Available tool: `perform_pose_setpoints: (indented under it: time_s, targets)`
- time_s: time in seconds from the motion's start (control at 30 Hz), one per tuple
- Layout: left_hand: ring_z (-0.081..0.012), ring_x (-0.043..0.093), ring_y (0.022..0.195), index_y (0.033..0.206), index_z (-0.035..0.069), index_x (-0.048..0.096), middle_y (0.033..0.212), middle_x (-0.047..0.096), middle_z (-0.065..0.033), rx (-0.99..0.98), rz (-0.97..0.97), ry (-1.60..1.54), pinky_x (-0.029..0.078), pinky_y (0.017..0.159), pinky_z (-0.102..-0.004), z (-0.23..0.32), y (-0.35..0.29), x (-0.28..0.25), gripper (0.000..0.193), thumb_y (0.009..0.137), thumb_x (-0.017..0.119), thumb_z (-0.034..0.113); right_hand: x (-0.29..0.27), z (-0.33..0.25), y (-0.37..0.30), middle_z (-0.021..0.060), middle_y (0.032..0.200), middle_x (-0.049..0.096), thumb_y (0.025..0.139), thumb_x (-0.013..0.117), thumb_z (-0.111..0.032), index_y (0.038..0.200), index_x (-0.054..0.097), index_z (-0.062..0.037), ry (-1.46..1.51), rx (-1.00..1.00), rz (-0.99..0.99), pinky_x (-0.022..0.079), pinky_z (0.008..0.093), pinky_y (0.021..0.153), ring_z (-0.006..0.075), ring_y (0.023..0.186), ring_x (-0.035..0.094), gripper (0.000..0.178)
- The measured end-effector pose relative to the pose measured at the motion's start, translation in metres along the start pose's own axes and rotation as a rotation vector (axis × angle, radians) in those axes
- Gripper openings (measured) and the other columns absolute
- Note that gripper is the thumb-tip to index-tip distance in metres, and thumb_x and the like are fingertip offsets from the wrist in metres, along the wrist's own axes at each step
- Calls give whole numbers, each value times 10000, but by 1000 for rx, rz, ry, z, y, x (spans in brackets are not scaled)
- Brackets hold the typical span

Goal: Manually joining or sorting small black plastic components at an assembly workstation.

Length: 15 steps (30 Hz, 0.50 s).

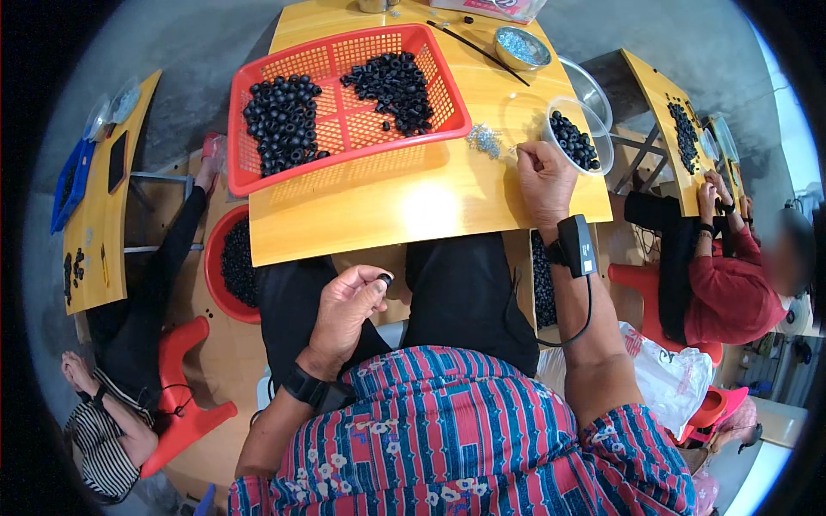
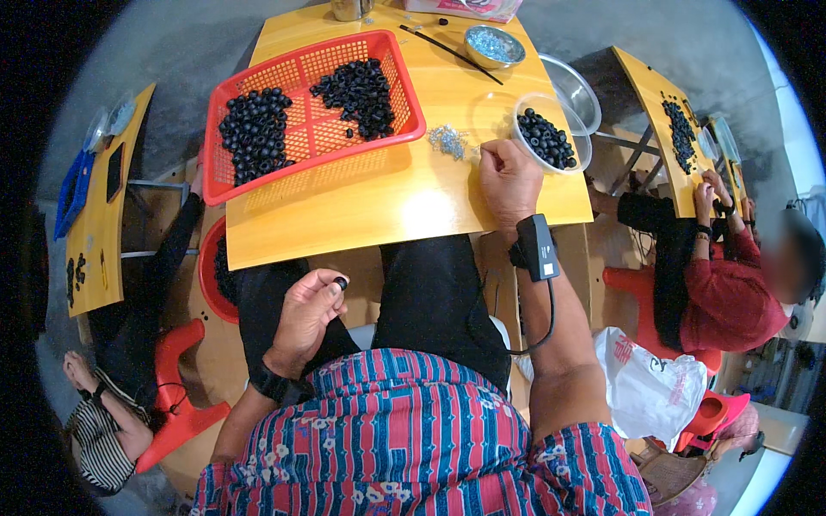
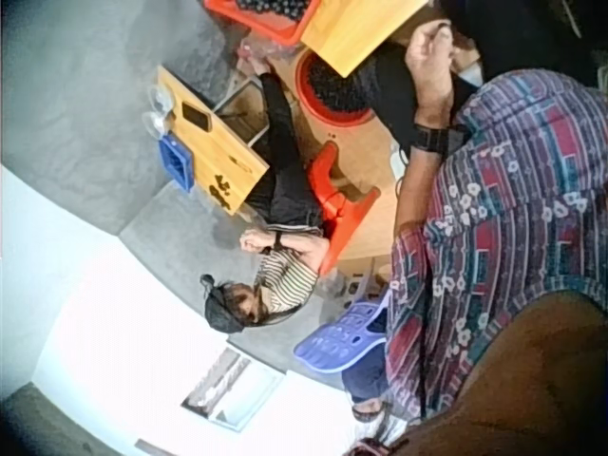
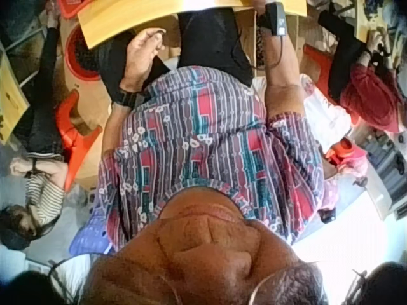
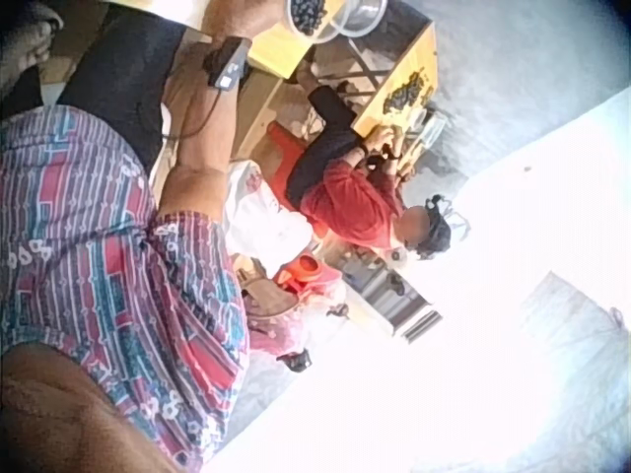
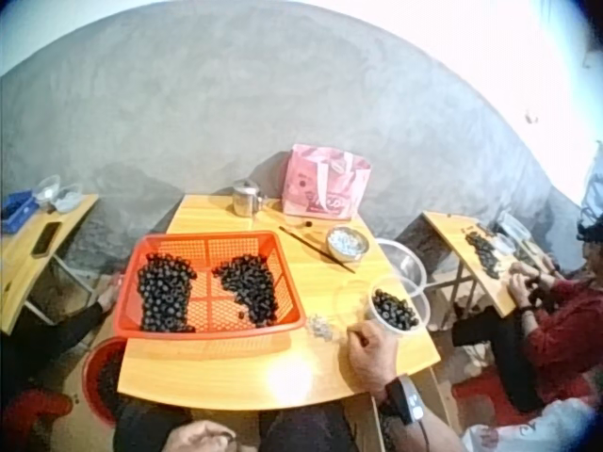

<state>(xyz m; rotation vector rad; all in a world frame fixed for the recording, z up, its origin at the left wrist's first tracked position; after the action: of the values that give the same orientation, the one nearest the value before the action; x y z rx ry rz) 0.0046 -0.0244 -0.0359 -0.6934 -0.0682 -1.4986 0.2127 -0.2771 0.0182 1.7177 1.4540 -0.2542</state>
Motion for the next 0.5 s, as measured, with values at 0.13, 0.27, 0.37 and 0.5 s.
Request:
perform_pose_setpoints:
  time_s: [0.13, 0.27, 0.37, 0.5]
  targets:
    - [-74, 499, 744, 1028, 41, 580, 881, 552, 10, -1, 2, 35, 462, 727, -254, 2, 3, 2, 132, 923, 538, 109, 5, 9, 7, 114, 714, 616, 767, 637, -54, 784, 661, -25, 8, -53, -4, 477, 308, 584, 247, 628, 611, 41]
    - [-73, 497, 743, 1022, 39, 579, 878, 550, 8, 7, 12, 25, 461, 725, -253, 1, 0, 0, 125, 924, 527, 98, 9, 6, 7, 132, 714, 632, 765, 639, -60, 798, 671, -10, 190, 74, 35, 482, 296, 594, 229, 633, 623, 67]
    - [-74, 497, 741, 1022, 37, 579, 871, 549, 10, -4, 13, 31, 460, 722, -253, 3, 1, 1, 125, 926, 521, 93, 12, 16, 11, 139, 712, 642, 767, 636, -64, 804, 672, 3, 244, 137, 17, 484, 284, 605, 204, 636, 630, 84]
    - [-75, 496, 739, 1025, 33, 576, 866, 549, 9, -12, 22, 42, 460, 722, -254, 0, -2, 0, 129, 928, 524, 100, 13, 20, 5, 121, 710, 656, 777, 632, -66, 805, 672, 13, 122, 102, -15, 486, 266, 613, 163, 638, 629, 93]
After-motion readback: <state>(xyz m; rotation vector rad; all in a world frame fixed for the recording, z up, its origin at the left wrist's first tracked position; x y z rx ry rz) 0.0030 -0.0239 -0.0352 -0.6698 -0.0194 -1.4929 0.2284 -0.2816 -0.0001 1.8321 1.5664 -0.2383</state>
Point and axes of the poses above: each hand's wrist, its own y-axis towards the middle knuckle, its own x-axis out of the palm, z = x × y, the point moved 5 cm from there along y, towards the middle knuckle
